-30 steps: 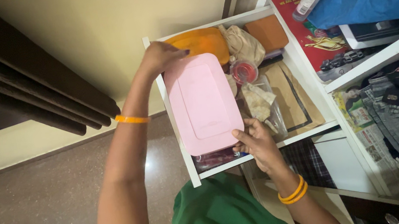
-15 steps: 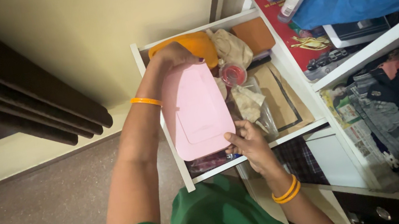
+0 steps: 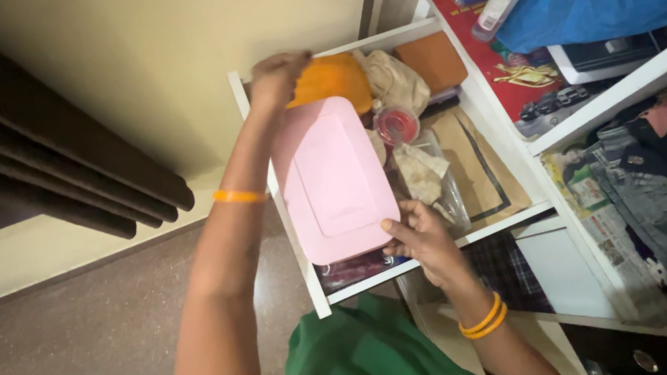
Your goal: The person opens a drawer and rearranges various items including plastic containers, a cloth, and a small bottle. They open a pink container, inspect its contents, and place items back inside before closing the drawer.
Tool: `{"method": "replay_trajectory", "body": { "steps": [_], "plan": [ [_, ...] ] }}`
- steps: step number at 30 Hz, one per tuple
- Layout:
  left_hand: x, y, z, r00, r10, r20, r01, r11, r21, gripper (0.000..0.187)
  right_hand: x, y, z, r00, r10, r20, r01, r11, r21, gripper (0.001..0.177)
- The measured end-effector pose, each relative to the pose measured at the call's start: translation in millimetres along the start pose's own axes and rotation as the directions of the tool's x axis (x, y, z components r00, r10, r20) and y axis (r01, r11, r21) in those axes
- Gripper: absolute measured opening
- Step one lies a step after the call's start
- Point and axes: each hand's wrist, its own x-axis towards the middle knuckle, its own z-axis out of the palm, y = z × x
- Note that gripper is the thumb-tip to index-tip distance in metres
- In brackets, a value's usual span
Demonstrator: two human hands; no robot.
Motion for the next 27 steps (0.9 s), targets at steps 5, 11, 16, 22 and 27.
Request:
{"method": "replay_trajectory", "body": {
  "steps": [5, 11, 16, 22, 27],
  "plan": [
    [-100.7, 5.6, -46.3, 0.973, -0.194, -0.124, 0.173, 0.971, -0.163, 0.037, 22.5, -1.8, -10.8, 0.986, -0.162, -0.047, 0.147, 0.962, -0.228, 0.041],
    [-237.5, -7.8, -71.8, 0.918, -0.396, 0.017, 0.381, 0.894, 0.236, 0.044, 79.0, -36.4, -8.3, 0.972, -0.237, 0.009, 0.232, 0.941, -0.247, 0.041],
    [-288.1, -1.6, -49.3, 0.884, -0.423, 0.198, 0.373, 0.895, 0.244, 0.054, 154.6, -64.5, 12.0, 0.964, -0.209, 0.164, 0.228, 0.968, -0.108, 0.033],
    [-296.1, 9.9, -34.8, 0.887, -0.439, 0.142, 0.415, 0.894, 0.170, 0.045, 225.8, -64.1, 28.7, 0.985, -0.097, 0.144, 0.120, 0.979, -0.163, 0.036],
    [-299.7, -0.7, -28.9, 0.924, -0.343, 0.172, 0.344, 0.939, 0.024, 0.031, 239.3, -61.8, 24.2, 0.988, 0.000, 0.153, 0.005, 0.999, -0.033, 0.036]
  ]
}}
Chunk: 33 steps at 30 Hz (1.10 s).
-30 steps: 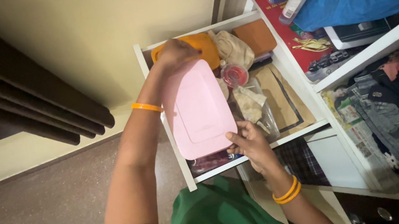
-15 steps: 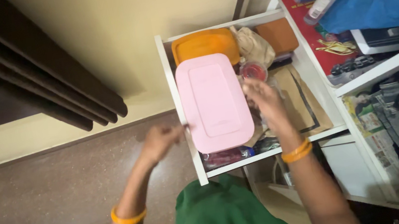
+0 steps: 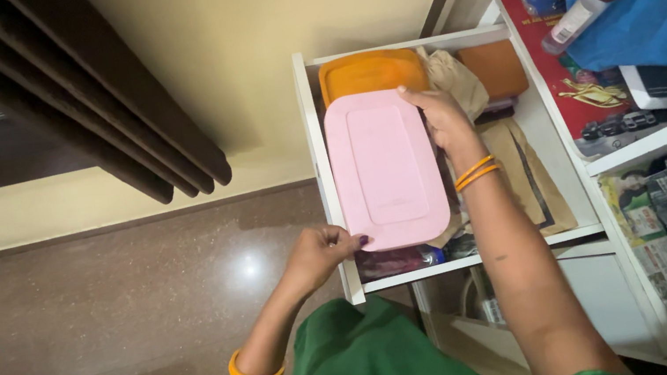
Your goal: The person opens a drawer and rearranges various items including plastic containers, a cloth, and a small bottle. They open a pink container, inspect its contents, and place items back inside before closing the drawer.
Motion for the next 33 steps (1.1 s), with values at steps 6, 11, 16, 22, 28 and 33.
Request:
{"method": "replay_trajectory", "body": {
  "steps": [6, 11, 16, 22, 28, 33],
  "plan": [
    [0.8, -12.9, 4.2, 0.999, 0.040, 0.010, -0.040, 0.997, -0.071, 0.033, 2.9, 2.7, 0.5, 0.997, -0.031, 0.071, 0.024, 0.995, 0.100, 0.038],
    [1.5, -14.7, 3.4, 1.000, 0.019, 0.014, -0.018, 0.997, -0.071, 0.032, -8.6, 3.3, 12.5, 0.996, -0.058, -0.075, 0.058, 0.998, -0.003, 0.039],
    [11.8, -17.3, -7.0, 0.999, 0.034, 0.007, -0.033, 0.996, -0.086, 0.020, -50.9, 3.3, 12.4, 0.969, -0.229, -0.093, 0.184, 0.921, -0.342, 0.039],
    [40.3, -9.7, -24.8, 0.987, 0.108, -0.115, -0.124, 0.983, -0.137, 0.023, -123.2, 3.3, 15.7, 0.989, -0.136, -0.053, 0.104, 0.910, -0.402, 0.042],
    [51.6, 4.0, -21.4, 0.987, 0.135, -0.084, -0.141, 0.987, -0.075, 0.023, -162.0, 5.9, 23.7, 0.979, -0.150, -0.135, 0.078, 0.898, -0.433, 0.042],
    [52.0, 9.9, -22.4, 0.984, 0.041, -0.171, -0.040, 0.999, 0.008, 0.026, -161.3, 16.6, 23.9, 0.973, -0.159, -0.165, 0.104, 0.949, -0.298, 0.036]
  ]
}}
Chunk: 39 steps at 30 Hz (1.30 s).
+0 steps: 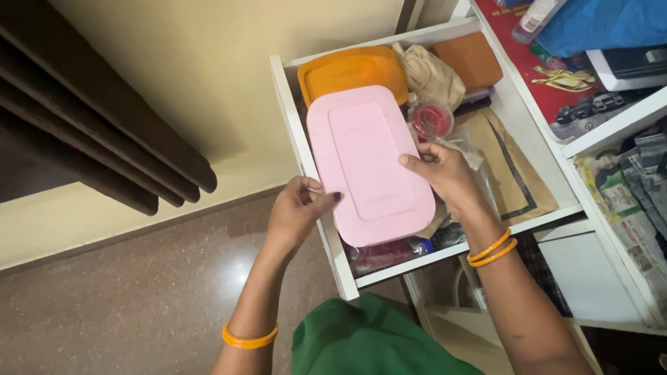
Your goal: The person opens a drawer and rearranges various items including plastic containers, a cloth, and a small bottle. They open a pink container, inspect its contents, and place items back inside before closing the drawer.
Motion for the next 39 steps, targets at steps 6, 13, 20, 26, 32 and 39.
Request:
{"method": "replay_trajectory", "body": {
  "steps": [6, 13, 20, 26, 32, 39],
  "plan": [
    [12.3, -19.4, -2.0, 0.984, -0.058, 0.166, 0.096, 0.967, -0.234, 0.022, -0.8, 8.0, 0.1, 0.999, -0.031, -0.029, 0.031, 0.999, 0.019, 0.035],
    [15.5, -24.7, 2.7, 0.981, -0.083, 0.177, 0.136, 0.940, -0.313, 0.020, -4.3, 6.5, 0.7, 0.999, 0.025, -0.024, -0.026, 0.998, -0.061, 0.045],
    [1.9, 11.1, 9.4, 0.977, -0.021, 0.213, 0.077, 0.964, -0.255, 0.017, -11.5, 16.2, -4.6, 0.993, 0.035, 0.112, -0.037, 0.999, 0.011, 0.051],
    [5.0, 67.6, 9.8, 0.939, 0.092, 0.331, -0.019, 0.976, -0.218, 0.021, 4.6, 40.8, -32.5, 0.982, 0.133, 0.136, -0.172, 0.925, 0.340, 0.045],
    [8.0, 96.3, 13.1, 0.903, 0.221, 0.368, -0.164, 0.970, -0.181, 0.021, -5.7, 45.6, -27.0, 0.985, 0.083, 0.150, -0.143, 0.878, 0.456, 0.047],
    [-14.2, 113.1, 19.0, 0.871, 0.310, 0.381, -0.213, 0.937, -0.276, 0.014, -19.3, 42.6, -31.0, 0.954, -0.148, 0.259, -0.092, 0.681, 0.727, 0.063]
  ]
}}
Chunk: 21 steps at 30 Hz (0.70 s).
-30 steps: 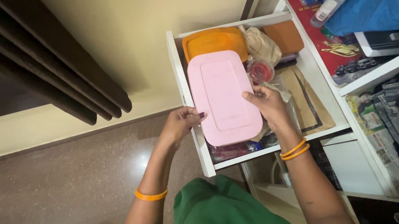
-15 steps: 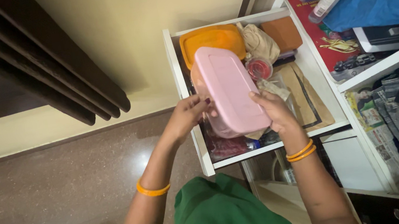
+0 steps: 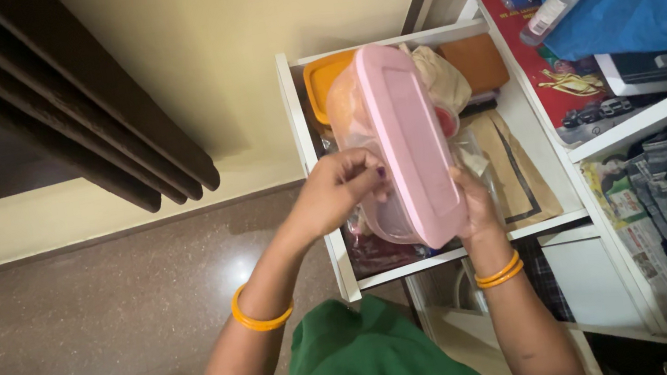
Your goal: The person opens a drawer and rearranges various items including plastic containers, a cloth, and a small bottle. They open a pink container, inspect its contents, and place items back inside before closing the drawer.
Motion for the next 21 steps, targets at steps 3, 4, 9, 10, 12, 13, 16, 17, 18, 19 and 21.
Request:
{"method": "replay_trajectory", "body": {
  "steps": [3, 4, 9, 10, 12, 13, 16, 17, 18, 19, 21],
  "plan": [
    [-6.4, 10.6, 3.8, 0.975, -0.223, -0.016, 0.223, 0.975, -0.015, 0.017, -1.0, 1.4, -7.6, 0.996, 0.034, 0.084, -0.040, 0.997, 0.072, 0.062],
    [-6.0, 11.6, 4.7, 0.996, -0.084, -0.001, 0.084, 0.996, -0.023, 0.016, -2.9, 5.5, -6.0, 0.997, 0.001, 0.078, -0.008, 0.996, 0.093, 0.064],
    [-8.6, -2.6, 0.3, 0.976, 0.112, -0.186, -0.152, 0.965, -0.215, 0.019, -21.1, 18.9, 25.0, 0.995, -0.086, 0.049, 0.084, 0.995, 0.052, 0.064],
    [-7.5, -7.6, -4.6, 0.951, 0.097, -0.293, -0.189, 0.934, -0.302, 0.019, -21.3, 18.1, 31.7, 0.995, -0.087, 0.053, 0.085, 0.996, 0.030, 0.064],
    [-4.8, -17.1, -15.0, 0.872, 0.033, -0.488, -0.284, 0.847, -0.450, 0.020, -22.1, 19.2, 43.5, 0.994, -0.084, 0.063, 0.086, 0.996, -0.024, 0.064],
    [-6.2, -20.7, -19.8, 0.860, 0.009, -0.511, -0.273, 0.853, -0.444, 0.022, -22.6, 19.3, 47.8, 0.995, -0.083, 0.063, 0.086, 0.995, -0.050, 0.064],
    [-6.2, -25.1, -28.3, 0.856, -0.057, -0.514, -0.196, 0.884, -0.424, 0.031, -24.3, 18.5, 56.3, 0.995, -0.074, 0.061, 0.080, 0.992, -0.102, 0.064],
    [-6.2, -26.6, -26.8, 0.875, -0.079, -0.477, -0.143, 0.901, -0.410, 0.035, -24.8, 17.6, 57.4, 0.995, -0.074, 0.060, 0.080, 0.990, -0.116, 0.064],
    [-7.6, -28.4, -25.0, 0.891, -0.105, -0.441, -0.088, 0.915, -0.395, 0.038, -25.9, 18.1, 58.8, 0.996, -0.068, 0.055, 0.075, 0.990, -0.124, 0.064],
    [-8.0, -30.7, -21.9, 0.907, -0.101, -0.408, -0.073, 0.918, -0.391, 0.041, -26.3, 19.2, 60.1, 0.997, -0.065, 0.047, 0.071, 0.989, -0.129, 0.064],
    [-6.2, -35.3, -14.0, 0.936, -0.090, -0.339, -0.048, 0.924, -0.378, 0.050, -27.2, 19.4, 60.5, 0.997, -0.059, 0.041, 0.065, 0.988, -0.143, 0.063]
  ]
}}
